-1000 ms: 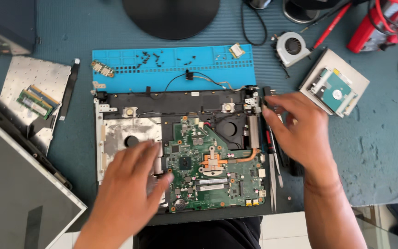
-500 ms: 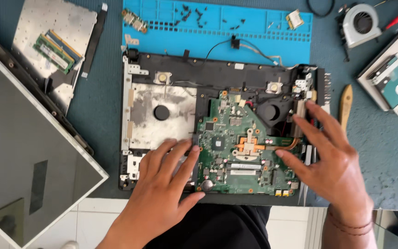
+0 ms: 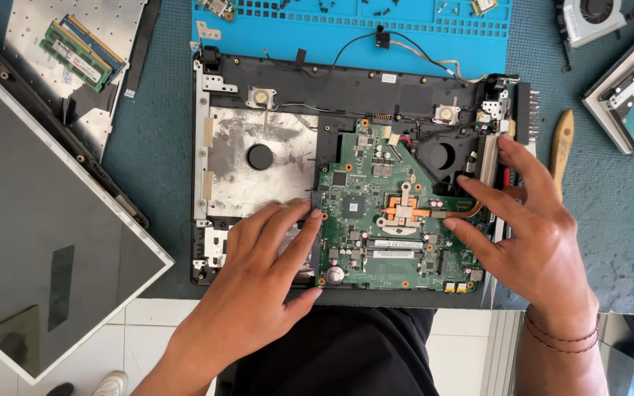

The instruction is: The person works on a disassembled laptop on a blue mat, handling the motherboard, a cooling fan, and a copper heat pipe. They connect a ribbon cable, position the fan over the motherboard, and then remove the fan and heat pipe.

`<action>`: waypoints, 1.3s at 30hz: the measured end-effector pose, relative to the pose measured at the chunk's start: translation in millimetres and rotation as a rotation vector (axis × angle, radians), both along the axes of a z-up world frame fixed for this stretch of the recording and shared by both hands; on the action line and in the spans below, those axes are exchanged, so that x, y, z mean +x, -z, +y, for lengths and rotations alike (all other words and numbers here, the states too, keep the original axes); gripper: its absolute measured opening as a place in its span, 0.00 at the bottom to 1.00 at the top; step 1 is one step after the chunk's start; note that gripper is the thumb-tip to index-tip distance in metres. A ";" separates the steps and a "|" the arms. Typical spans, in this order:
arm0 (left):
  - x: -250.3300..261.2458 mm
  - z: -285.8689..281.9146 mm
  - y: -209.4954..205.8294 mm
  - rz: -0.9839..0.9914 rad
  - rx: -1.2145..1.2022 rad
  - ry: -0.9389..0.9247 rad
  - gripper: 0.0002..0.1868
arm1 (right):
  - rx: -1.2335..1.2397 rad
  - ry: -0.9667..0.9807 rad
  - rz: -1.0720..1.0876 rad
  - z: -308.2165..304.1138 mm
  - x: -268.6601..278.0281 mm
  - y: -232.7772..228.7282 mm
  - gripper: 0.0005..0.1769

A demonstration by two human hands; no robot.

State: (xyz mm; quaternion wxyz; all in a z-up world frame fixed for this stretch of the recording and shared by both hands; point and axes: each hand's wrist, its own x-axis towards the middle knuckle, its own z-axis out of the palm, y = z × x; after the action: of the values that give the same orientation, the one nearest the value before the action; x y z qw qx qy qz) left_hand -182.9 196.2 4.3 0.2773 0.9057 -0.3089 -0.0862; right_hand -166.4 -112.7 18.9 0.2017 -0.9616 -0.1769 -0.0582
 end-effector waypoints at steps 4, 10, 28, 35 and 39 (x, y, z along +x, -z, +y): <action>0.6 -1.2 -1.8 -0.032 0.008 0.012 0.43 | 0.053 0.001 0.024 -2.4 -1.1 -0.3 0.14; -1.5 -2.6 -2.9 -0.044 0.038 0.017 0.41 | 0.080 0.002 0.017 -1.0 -1.6 0.0 0.13; 0.9 -9.0 -13.8 -0.105 0.245 -0.016 0.41 | 0.108 -0.002 0.035 -1.6 -2.1 -2.3 0.13; 35.3 -44.1 -52.3 -0.210 0.269 0.049 0.36 | 0.128 0.063 0.063 -9.0 1.2 -11.5 0.16; 47.3 -83.7 -45.7 -0.313 0.294 0.175 0.34 | 0.165 0.182 -0.100 -20.4 12.8 -15.1 0.11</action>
State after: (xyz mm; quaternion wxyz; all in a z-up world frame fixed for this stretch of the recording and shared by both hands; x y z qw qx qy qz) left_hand -135.5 112.4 50.0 0.0823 0.9084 -0.4098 -0.0126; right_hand -153.6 -133.1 34.1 0.2650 -0.9497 -0.0932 -0.1387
